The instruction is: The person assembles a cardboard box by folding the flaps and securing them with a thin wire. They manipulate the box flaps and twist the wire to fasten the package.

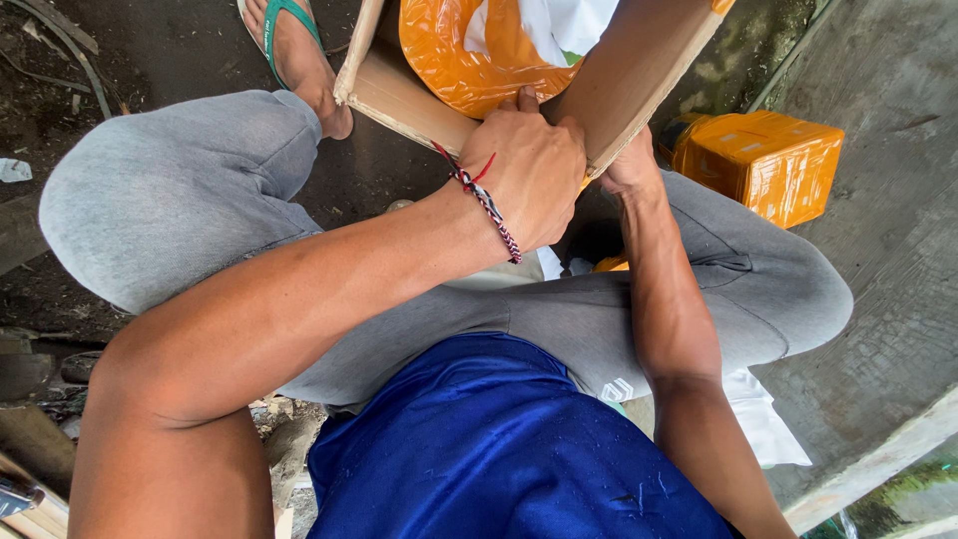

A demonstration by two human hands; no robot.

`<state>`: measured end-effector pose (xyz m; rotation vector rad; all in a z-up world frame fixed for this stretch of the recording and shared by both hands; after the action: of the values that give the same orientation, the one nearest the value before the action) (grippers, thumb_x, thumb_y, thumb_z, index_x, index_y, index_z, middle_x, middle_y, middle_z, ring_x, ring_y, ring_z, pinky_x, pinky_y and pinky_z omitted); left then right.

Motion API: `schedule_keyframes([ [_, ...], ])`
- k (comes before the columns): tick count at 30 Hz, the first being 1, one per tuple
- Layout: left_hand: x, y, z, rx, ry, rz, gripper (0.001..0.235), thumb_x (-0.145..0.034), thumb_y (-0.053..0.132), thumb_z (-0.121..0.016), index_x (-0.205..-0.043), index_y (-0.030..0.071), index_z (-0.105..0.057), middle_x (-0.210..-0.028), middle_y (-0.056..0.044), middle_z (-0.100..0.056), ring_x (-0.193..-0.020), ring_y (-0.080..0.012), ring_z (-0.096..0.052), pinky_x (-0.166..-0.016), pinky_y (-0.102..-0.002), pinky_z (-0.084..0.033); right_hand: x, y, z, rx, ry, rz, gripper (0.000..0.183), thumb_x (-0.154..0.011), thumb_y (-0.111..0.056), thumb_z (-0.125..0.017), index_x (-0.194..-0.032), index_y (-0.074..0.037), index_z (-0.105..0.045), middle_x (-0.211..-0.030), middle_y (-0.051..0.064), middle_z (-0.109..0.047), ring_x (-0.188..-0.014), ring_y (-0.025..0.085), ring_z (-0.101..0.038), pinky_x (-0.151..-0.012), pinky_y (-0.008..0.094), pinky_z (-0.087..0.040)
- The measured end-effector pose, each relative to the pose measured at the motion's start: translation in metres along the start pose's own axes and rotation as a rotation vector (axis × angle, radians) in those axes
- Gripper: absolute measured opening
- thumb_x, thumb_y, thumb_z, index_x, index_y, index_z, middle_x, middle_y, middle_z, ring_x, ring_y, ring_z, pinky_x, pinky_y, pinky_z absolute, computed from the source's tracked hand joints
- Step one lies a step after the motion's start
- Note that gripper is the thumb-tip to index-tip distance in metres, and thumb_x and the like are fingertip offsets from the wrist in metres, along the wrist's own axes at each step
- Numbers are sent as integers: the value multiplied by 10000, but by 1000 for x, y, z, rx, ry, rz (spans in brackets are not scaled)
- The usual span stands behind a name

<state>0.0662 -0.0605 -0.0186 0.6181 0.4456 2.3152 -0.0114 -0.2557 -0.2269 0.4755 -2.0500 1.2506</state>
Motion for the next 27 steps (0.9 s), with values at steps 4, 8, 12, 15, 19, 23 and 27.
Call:
schedule_keyframes([
  [4,0,0,-6,72,-72,-6,343,-765,277,-732,-962,4,-666,-913,-332,-707,-710,-364,-743,-618,-434,-573,-2,0,-6,-23,-59,16,283,-992,-95,-685,-1241,19,-610,-1143,124,-669,-991,199,-674,-828,348,-598],
  [8,1,-3,-7,114,-85,-8,304,-794,252,-729,-965,8,-668,-798,-257,-731,-671,-330,-744,-603,-418,-569,25,-46,-39,616,-123,477,332,-975,-83,-782,-1237,23,-606,-1124,95,-654,-998,177,-631,-850,338,-558],
  [12,0,-2,-4,50,-60,-2,330,-756,278,-739,-944,17,-670,-784,-270,-713,-619,-306,-741,-553,-392,-565,47,-73,-67,1047,47,846,323,-953,-88,-803,-1216,26,-656,-1115,91,-699,-1019,168,-676,-896,357,-568],
  [15,-1,1,-6,44,-93,-24,342,-744,271,-748,-941,2,-672,-735,-153,-717,-625,-309,-738,-558,-406,-563,37,-66,-61,821,-57,597,289,-943,-82,-794,-1171,37,-661,-1049,91,-701,-945,162,-631,-852,336,-556],
  [19,3,-2,-2,105,-52,-16,298,-779,254,-747,-943,13,-683,-746,-158,-727,-660,-313,-739,-597,-411,-568,25,-46,-39,576,-85,369,281,-987,-91,-729,-1225,19,-628,-1127,105,-688,-991,171,-661,-857,346,-572],
  [23,0,-2,-3,122,-93,2,324,-761,243,-747,-972,6,-681,-741,-165,-727,-663,-313,-738,-605,-412,-569,7,-9,-10,-43,-62,51,310,-988,-147,-708,-1238,20,-632,-1139,122,-698,-993,203,-697,-864,376,-595],
  [27,0,-1,-3,102,-91,-1,333,-725,228,-750,-969,14,-682,-757,-160,-731,-683,-317,-738,-625,-410,-572,2,17,-9,-357,-136,-107,357,-952,-188,-717,-1234,8,-622,-1180,128,-699,-1042,226,-707,-941,398,-610],
])
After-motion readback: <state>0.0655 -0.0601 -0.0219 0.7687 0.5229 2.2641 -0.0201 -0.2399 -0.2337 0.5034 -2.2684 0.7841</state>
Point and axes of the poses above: each hand's wrist, its own x-axis away from the middle knuckle, its own z-axis out of the back of the hand, y = z × x, the point moved 7 cm from there along -x, towards the middle knuckle
